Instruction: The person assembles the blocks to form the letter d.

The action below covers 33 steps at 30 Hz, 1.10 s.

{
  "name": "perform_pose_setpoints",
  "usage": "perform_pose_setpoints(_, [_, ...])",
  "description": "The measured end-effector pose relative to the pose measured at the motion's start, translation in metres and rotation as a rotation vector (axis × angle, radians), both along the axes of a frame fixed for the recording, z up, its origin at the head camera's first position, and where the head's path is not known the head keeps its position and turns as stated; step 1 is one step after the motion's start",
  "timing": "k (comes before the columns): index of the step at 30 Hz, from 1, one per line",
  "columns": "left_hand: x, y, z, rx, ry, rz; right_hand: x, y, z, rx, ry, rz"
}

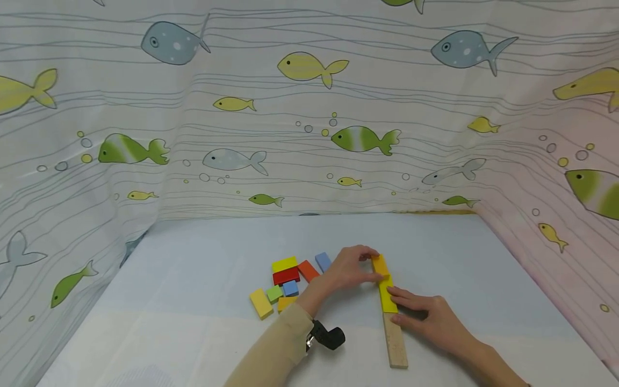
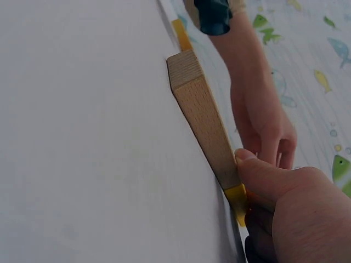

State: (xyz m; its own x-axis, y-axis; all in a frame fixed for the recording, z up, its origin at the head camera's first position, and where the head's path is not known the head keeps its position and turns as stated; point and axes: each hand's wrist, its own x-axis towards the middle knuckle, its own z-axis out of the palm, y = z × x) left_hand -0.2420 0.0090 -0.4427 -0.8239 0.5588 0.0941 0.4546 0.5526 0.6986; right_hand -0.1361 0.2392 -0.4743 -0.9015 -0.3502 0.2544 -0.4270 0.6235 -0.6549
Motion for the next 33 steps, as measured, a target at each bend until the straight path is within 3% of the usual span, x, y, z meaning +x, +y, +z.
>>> perform_pose_setpoints(12, [-0.01, 0.012, -0.007, 0.043, -0.016, 0.06, -0.001, 0.0, 0.0, 0.019, -0.03, -0.02])
perform_pose_setpoints(20, [-0.013, 0.015, -0.013, 0.027, 0.04, 0.047, -0.001, -0.001, 0.0, 0.021, 0.005, -0.009])
perform_pose_setpoints(33, [-0.012, 0.015, -0.019, 0.008, 0.032, 0.04, -0.001, -0.001, -0.001, 0.02, 0.018, -0.004])
